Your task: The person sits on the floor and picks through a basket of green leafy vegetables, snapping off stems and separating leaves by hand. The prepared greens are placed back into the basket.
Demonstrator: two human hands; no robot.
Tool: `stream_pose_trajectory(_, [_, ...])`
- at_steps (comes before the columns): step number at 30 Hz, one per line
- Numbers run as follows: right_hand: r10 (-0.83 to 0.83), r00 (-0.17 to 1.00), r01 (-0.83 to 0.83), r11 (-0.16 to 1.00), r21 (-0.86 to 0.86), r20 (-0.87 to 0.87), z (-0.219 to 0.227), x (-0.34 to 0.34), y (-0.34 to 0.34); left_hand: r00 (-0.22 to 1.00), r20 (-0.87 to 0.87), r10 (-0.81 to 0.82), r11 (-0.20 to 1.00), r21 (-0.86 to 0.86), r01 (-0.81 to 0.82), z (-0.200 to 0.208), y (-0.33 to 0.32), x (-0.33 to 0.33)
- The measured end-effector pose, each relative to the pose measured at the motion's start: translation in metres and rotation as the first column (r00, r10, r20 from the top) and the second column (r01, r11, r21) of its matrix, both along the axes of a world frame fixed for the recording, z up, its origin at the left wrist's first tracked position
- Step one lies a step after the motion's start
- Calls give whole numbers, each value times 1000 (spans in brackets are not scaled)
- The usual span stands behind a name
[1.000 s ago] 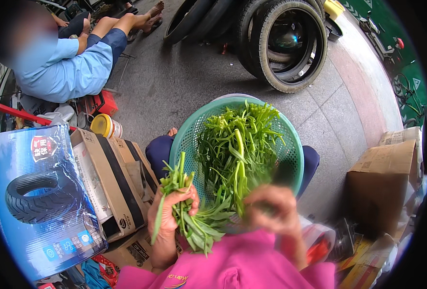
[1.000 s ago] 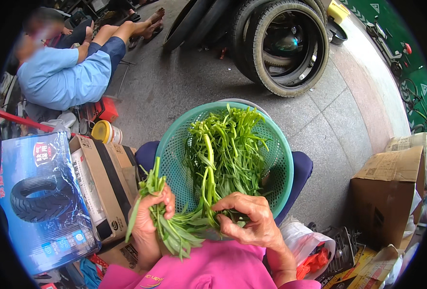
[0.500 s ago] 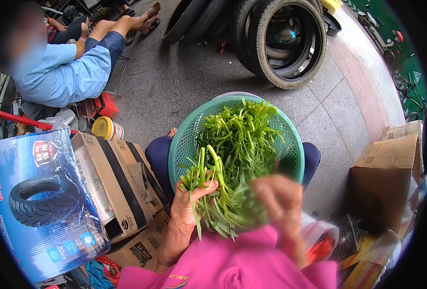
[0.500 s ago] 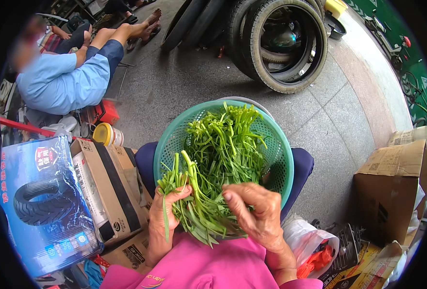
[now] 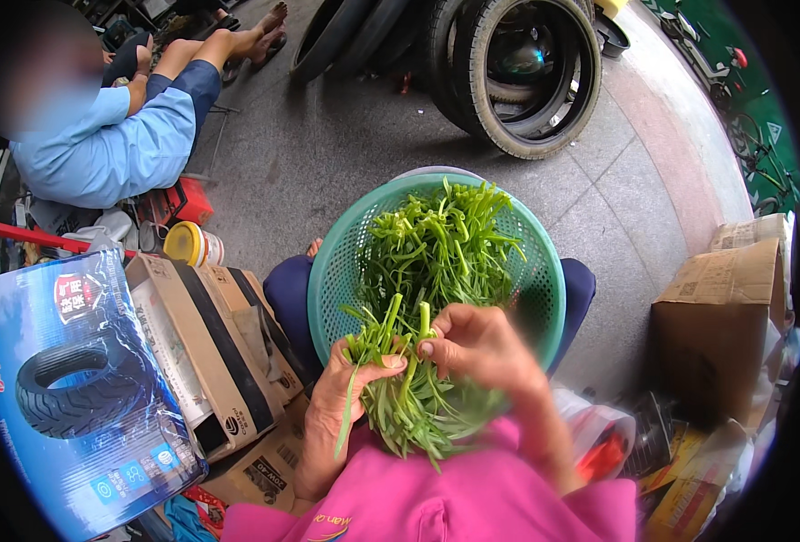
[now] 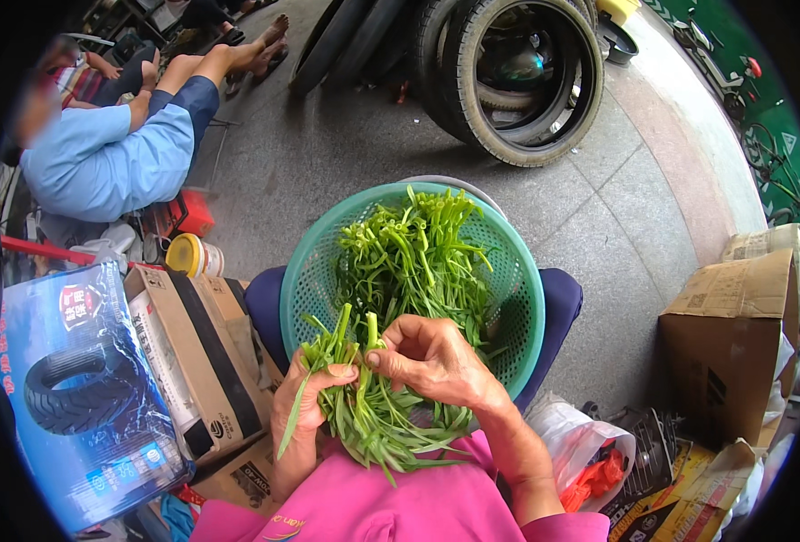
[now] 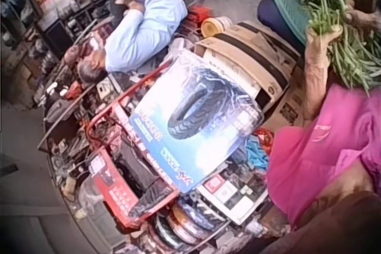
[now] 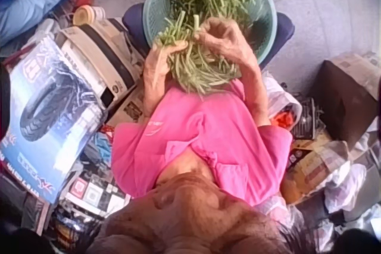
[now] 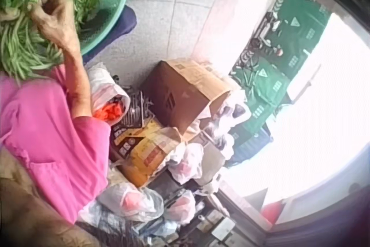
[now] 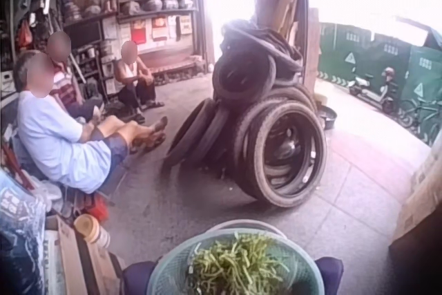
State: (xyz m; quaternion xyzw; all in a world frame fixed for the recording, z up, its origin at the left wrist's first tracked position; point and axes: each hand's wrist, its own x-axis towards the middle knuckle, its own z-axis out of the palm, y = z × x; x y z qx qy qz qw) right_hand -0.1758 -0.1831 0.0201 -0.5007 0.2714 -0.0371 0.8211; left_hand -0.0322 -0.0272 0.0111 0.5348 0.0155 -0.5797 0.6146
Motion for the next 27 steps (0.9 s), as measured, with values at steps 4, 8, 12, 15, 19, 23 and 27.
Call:
stream_pose_trajectory(4, [134,983,-173,910,-377,-127,5,-3,-10,996,79,-35,999,18,34,-9,5,0])
stream_pose_trajectory(8, [94,945,-325,392,-861,-314,7,-6,-20,994,110,-19,999,35,15,-12,5,-4])
stream_pose_trajectory(12, [-274,925,-235,136,-963,-264,-1,-16,-40,1000,20,12,1000,16,-12,-11,23,15])
stream_pose_trajectory(15, [-294,950,48,469,-882,-105,8,-24,-45,994,79,72,996,52,-77,-5,24,19])
stream_pose_trajectory(19, [-114,993,88,914,-396,-43,5,-10,-7,986,122,112,993,16,-114,-8,16,13])
stream_pose_trajectory(23, [86,980,-149,917,-370,-180,-2,11,31,993,81,90,996,-12,-90,-4,8,8])
stream_pose_trajectory(27, [205,971,-218,970,-111,-122,0,8,26,987,162,-14,995,-91,29,-7,19,12])
